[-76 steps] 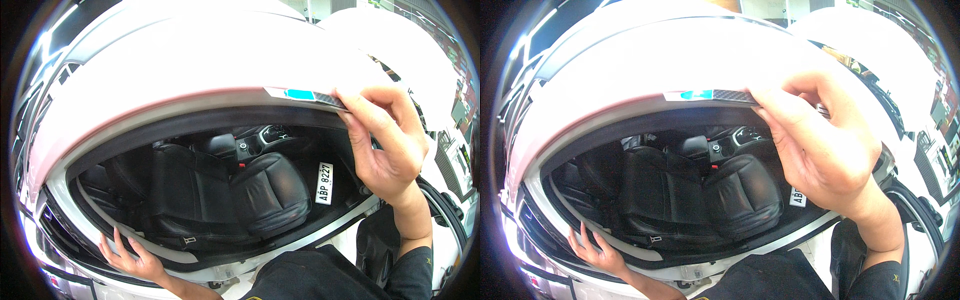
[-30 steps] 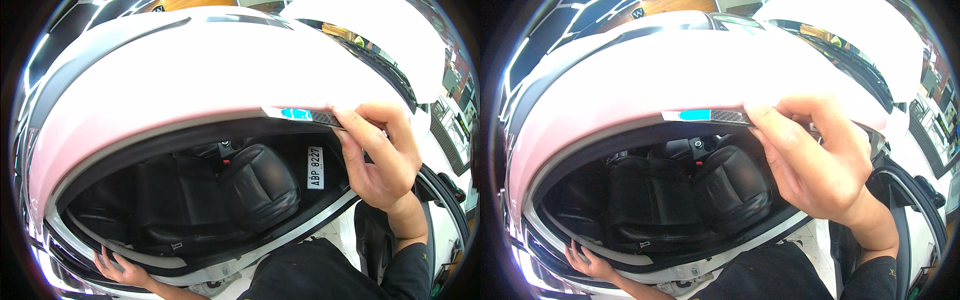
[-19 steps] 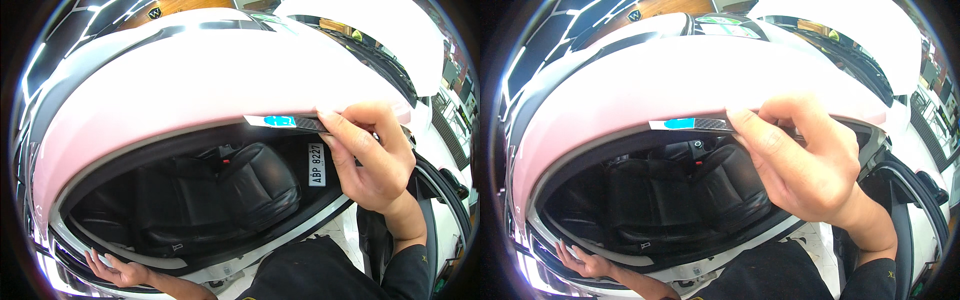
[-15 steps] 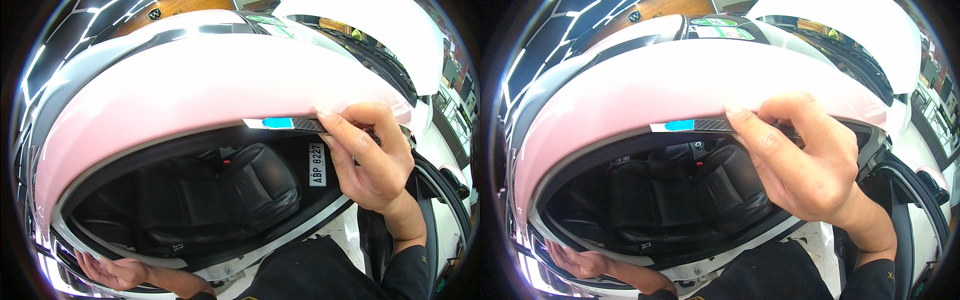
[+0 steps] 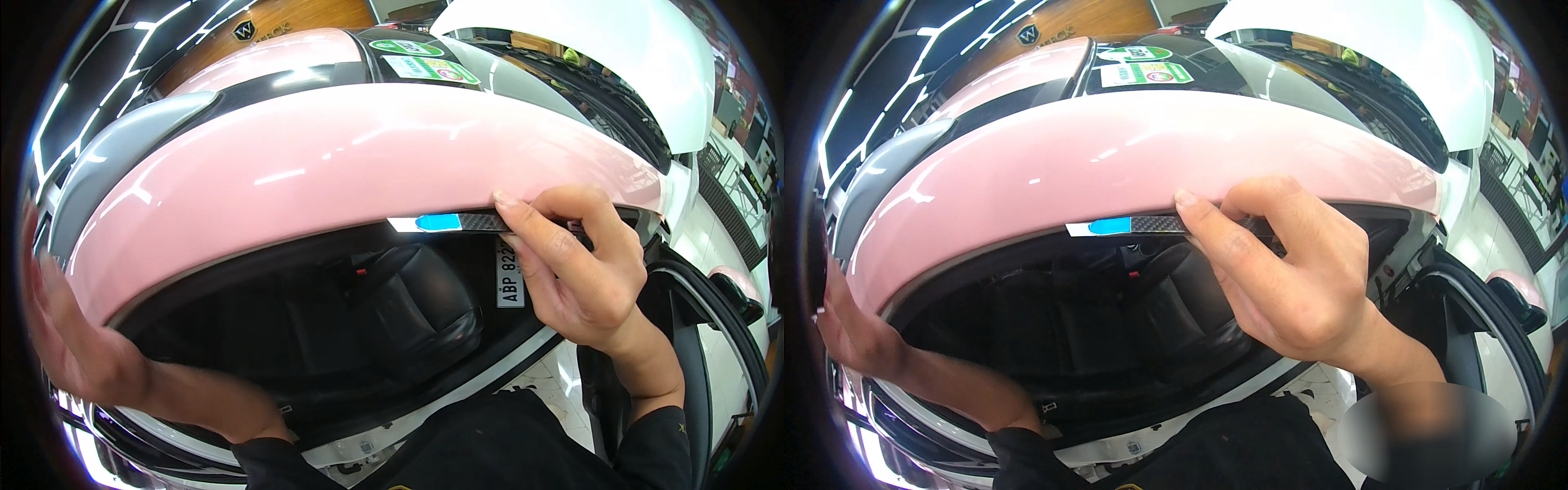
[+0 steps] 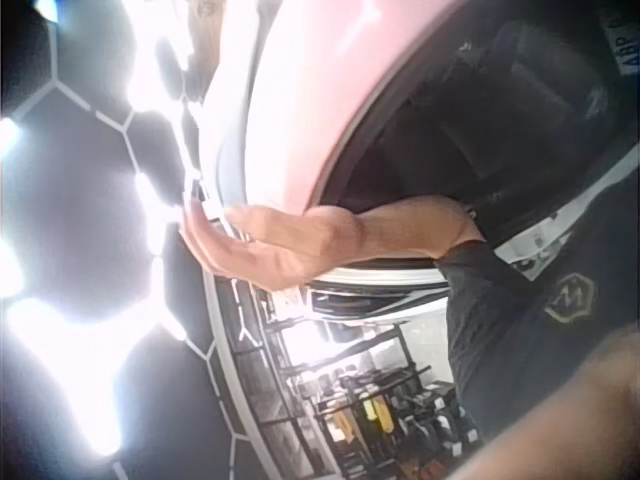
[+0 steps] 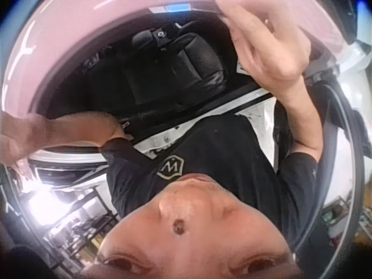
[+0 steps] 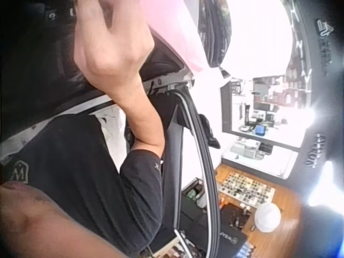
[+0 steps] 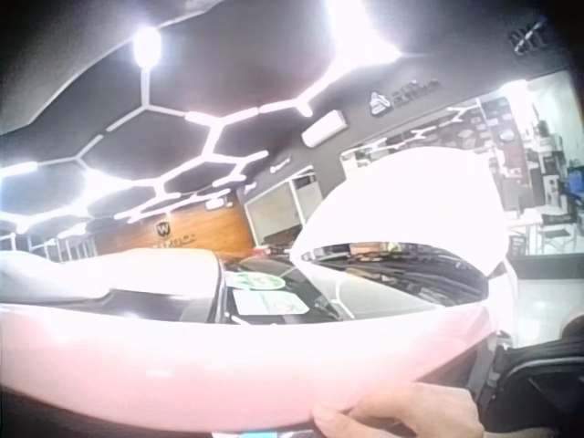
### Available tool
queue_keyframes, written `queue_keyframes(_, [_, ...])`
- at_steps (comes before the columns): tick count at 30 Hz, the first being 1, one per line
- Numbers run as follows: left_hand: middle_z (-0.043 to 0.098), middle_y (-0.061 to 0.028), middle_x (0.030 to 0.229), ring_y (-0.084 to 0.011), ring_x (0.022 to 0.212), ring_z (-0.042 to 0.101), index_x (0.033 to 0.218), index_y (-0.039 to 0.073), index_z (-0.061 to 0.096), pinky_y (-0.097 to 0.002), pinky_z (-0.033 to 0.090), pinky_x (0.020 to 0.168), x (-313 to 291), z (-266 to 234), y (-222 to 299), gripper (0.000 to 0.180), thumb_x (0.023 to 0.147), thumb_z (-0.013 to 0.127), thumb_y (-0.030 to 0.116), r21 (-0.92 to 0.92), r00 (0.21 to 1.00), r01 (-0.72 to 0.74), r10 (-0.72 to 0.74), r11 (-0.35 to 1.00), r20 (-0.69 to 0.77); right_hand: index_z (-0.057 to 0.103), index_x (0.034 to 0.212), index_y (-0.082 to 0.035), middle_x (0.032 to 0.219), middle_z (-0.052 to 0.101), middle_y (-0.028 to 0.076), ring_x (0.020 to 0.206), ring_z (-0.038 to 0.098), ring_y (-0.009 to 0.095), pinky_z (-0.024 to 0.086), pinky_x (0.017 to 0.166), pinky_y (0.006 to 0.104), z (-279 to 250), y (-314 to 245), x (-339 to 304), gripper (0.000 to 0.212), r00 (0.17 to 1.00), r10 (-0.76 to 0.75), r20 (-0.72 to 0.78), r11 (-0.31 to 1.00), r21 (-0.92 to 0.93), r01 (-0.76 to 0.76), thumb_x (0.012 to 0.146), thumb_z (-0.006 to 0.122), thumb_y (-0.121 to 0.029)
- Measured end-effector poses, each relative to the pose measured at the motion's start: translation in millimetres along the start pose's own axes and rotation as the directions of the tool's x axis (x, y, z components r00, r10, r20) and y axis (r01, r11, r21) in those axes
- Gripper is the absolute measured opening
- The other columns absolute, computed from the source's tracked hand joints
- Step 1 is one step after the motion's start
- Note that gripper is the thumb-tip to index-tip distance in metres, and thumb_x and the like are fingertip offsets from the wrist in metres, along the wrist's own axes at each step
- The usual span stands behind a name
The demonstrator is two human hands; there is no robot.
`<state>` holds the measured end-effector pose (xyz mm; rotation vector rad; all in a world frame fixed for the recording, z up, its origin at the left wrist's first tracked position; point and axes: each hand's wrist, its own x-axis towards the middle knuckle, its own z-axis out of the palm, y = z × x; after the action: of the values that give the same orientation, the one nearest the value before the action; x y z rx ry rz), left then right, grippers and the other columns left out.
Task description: The person uses a metal squeegee tool to lift and peel a strip of pink vinyl wrap from the upper door frame of a white car. They carefully remove the material by hand, pulling it away from the vehicle's surface.
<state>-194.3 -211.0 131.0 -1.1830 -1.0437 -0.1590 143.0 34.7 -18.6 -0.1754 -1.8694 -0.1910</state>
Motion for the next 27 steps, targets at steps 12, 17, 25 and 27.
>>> queue_keyframes(12, [0.065,-0.0143,0.137,-0.0294,0.119,0.068,0.141,0.019,0.063,-0.0422,0.058,0.097,41.2,58.8,31.9,0.049,0.104,0.05,0.049,-0.267,0.752,0.623,-0.469,0.735,0.463,0.076,0.113,0.0,0.096,0.063,0.012,0.074,0.064,0.021,0.052,0.064,0.0287,-12.4,20.7,-26.3,0.043,0.999,0.043,0.026,0.998,-0.045,-0.041,0.072,0.078,0.013])
queue_keyframes(17, [0.064,-0.0142,0.139,-0.0266,0.117,0.069,0.144,0.021,0.06,-0.0413,0.057,0.098,38.3,63.3,23.1,0.053,0.104,0.048,0.053,-0.307,0.769,0.603,-0.434,0.737,0.469,0.076,0.113,0.001,0.096,0.064,0.013,0.076,0.065,0.021,0.053,0.066,0.0282,-15.9,28.2,-33.6,0.041,0.999,0.041,0.011,0.998,-0.038,-0.04,0.074,0.077,0.013])
queue_keyframes(25, [0.06,-0.0125,0.144,-0.0262,0.125,0.065,0.147,0.02,0.057,-0.0395,0.054,0.104,35.4,63.8,17.1,0.057,0.104,0.046,0.055,-0.291,0.759,0.594,-0.402,0.75,0.512,0.075,0.113,0.001,0.097,0.065,0.013,0.077,0.065,0.021,0.053,0.068,0.0281,-24.5,41.7,-50.2,0.041,0.998,0.058,-0.004,0.996,-0.064,-0.058,0.073,0.078,0.013])
queue_keyframes(27, [0.057,-0.0109,0.148,-0.0256,0.131,0.06,0.149,0.021,0.055,-0.0406,0.05,0.109,32.8,60.9,6.7,0.058,0.104,0.044,0.056,-0.282,0.685,0.669,-0.424,0.688,0.593,0.076,0.112,0.001,0.097,0.065,0.013,0.077,0.065,0.021,0.053,0.068,0.028,-27.2,43.7,-53.3,0.041,0.997,0.078,0.0,0.995,-0.063,-0.078,0.073,0.077,0.013])
